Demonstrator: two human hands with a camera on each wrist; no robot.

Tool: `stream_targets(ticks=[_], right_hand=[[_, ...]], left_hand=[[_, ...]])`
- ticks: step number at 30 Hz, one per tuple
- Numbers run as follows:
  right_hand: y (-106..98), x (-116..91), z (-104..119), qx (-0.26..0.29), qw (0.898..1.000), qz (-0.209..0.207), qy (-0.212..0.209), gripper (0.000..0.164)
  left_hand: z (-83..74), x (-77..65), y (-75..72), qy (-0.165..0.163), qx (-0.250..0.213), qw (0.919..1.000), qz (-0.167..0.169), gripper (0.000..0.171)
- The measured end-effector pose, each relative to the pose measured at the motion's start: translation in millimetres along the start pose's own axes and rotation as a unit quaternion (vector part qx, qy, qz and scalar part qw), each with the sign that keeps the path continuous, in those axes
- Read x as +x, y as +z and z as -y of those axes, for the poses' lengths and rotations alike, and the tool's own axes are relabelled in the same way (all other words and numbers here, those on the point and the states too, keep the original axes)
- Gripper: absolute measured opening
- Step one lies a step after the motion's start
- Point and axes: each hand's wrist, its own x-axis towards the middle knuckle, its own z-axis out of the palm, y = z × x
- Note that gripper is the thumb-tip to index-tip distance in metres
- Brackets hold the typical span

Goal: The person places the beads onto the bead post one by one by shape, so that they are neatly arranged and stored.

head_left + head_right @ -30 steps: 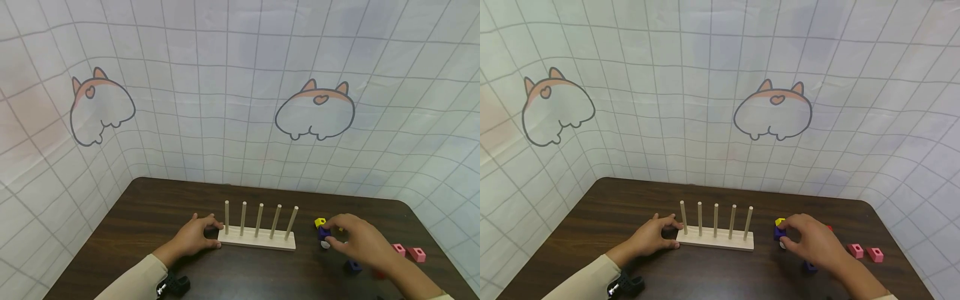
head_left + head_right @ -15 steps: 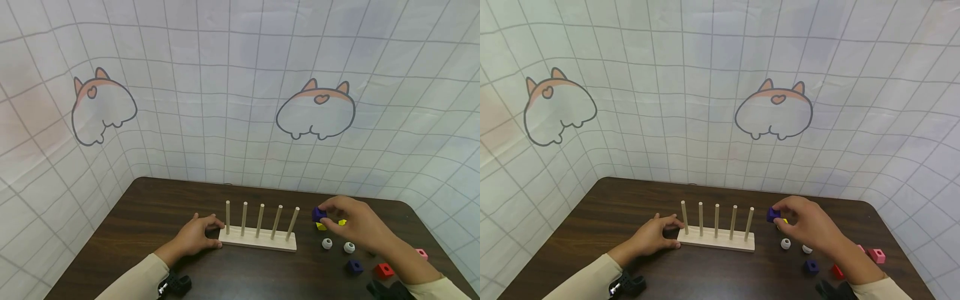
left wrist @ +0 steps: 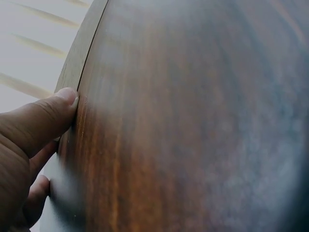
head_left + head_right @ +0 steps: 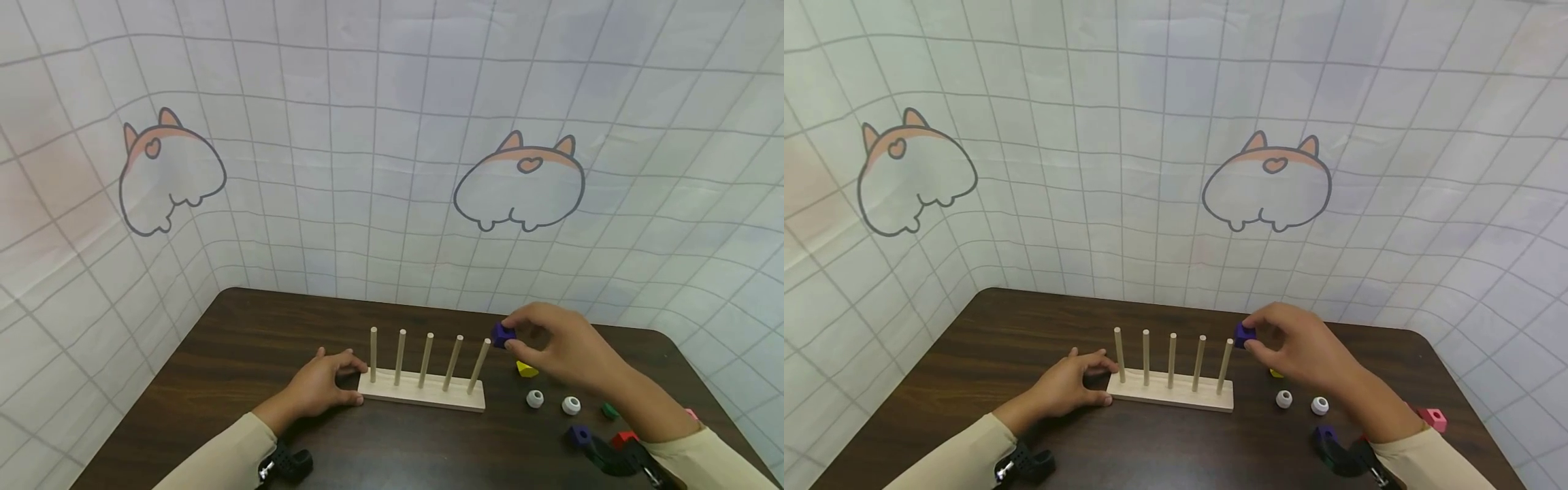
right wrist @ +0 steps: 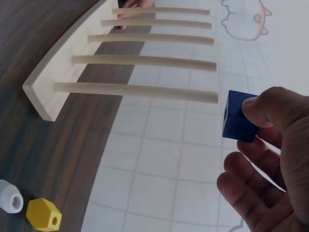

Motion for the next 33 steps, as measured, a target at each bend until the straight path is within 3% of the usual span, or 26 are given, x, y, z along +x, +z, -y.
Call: stream_targets(ticks=[20, 33], right_hand=[[12, 24, 11, 0.030, 0.998, -0.002, -0.053, 0.029], [22, 40, 24, 0.037, 0.998, 0.004, -0.049, 0.025]], left_hand=[[-0.5, 3.1, 2.3, -0.003, -0.009, 0.9999, 0.008, 0.047], [-1.1, 2.1, -0.1, -0.015, -0.010, 0.9998, 0.001, 0.047]])
